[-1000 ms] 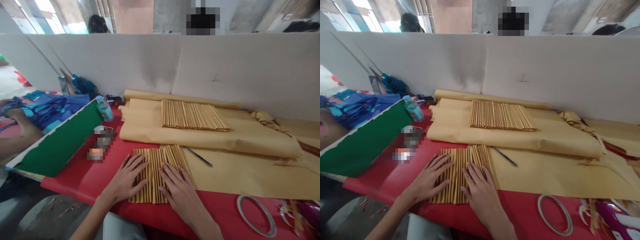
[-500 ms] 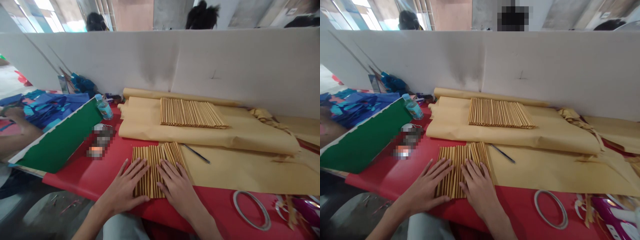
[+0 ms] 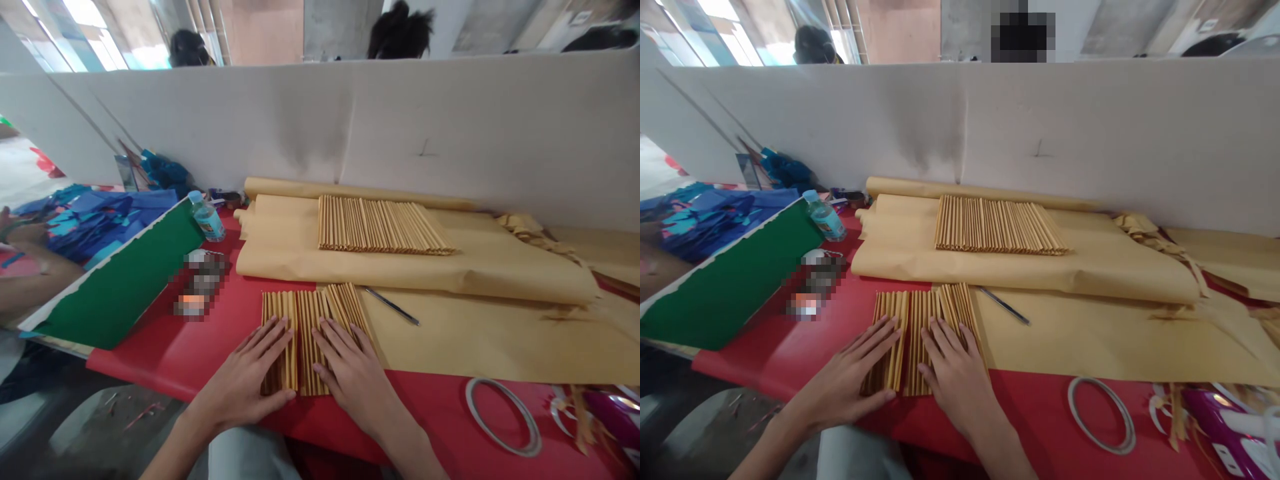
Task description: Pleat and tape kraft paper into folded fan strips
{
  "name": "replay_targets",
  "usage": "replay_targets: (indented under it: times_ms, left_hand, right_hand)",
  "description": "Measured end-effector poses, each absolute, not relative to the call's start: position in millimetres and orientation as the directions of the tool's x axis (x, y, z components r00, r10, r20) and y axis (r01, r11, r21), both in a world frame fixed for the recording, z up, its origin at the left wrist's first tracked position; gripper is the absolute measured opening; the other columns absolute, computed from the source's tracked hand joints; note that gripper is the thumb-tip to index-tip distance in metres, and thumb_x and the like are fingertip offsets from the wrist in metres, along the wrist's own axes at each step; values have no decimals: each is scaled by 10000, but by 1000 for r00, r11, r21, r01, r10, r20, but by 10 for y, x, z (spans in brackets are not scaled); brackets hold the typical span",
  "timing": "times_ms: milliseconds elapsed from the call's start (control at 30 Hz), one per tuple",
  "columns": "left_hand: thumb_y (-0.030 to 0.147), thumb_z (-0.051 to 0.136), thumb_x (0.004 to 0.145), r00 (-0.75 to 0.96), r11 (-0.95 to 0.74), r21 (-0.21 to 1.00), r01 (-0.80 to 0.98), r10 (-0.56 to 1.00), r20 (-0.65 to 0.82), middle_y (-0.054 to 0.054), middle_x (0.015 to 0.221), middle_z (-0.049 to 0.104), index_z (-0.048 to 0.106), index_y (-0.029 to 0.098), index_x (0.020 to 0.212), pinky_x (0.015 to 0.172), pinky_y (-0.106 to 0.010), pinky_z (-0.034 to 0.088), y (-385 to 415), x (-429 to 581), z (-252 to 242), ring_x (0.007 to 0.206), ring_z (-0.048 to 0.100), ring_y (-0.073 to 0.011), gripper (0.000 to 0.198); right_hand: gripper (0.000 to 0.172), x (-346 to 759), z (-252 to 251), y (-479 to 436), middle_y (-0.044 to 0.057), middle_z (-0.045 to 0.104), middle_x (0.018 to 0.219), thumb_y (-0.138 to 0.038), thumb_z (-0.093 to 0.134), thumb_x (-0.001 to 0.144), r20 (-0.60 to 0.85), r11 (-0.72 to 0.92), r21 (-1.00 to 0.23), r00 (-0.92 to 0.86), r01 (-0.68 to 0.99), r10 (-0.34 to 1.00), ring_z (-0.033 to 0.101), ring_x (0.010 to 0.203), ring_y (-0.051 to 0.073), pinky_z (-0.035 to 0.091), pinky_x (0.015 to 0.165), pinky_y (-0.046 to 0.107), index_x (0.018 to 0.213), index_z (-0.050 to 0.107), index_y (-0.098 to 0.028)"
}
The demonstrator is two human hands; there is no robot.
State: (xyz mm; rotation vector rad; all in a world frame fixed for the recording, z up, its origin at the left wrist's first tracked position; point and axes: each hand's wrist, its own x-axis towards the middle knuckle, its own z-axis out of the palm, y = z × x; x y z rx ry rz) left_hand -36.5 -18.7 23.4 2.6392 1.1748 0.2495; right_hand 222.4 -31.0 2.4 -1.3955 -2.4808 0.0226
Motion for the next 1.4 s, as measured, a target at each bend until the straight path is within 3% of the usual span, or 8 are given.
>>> replay_targets:
  times_ms: [333, 733, 1400]
  left_hand:
    - [642, 591, 925, 666, -669, 208, 714, 740, 93, -72, 1695, 258, 129, 289, 1656, 1240, -546, 293, -220, -285, 129, 1547, 280, -332, 933]
    - [699, 522, 937, 662, -663, 196, 723, 745, 79, -72, 1698, 248, 160, 267, 1652, 1251, -563, 239, -199, -269, 85, 1552, 264, -328, 910]
    - [636, 585, 925, 659, -664, 197, 721, 745, 98, -64, 1694, 271, 206, 257, 1643, 1273, -549, 156, -193, -263, 102, 1551, 266, -312, 895]
  right_hand:
    - [466, 2219, 25, -310, 89, 476, 1579, -345, 463, 1051, 261, 525, -169, -475, 835, 840, 447, 1452, 252, 358, 1188, 520, 1487, 522, -190]
    - [500, 2231, 10, -314, 93, 415, 1613, -313, 487, 1033, 234, 536, -98, -504, 839, 831, 436, 1462, 269, 369, 1176, 538, 1514, 478, -177]
    - [480, 2220, -2, -309, 76, 444, 1598, -383, 410, 1070, 259, 523, -173, -474, 835, 842, 442, 1456, 253, 353, 1185, 529, 1499, 508, -188]
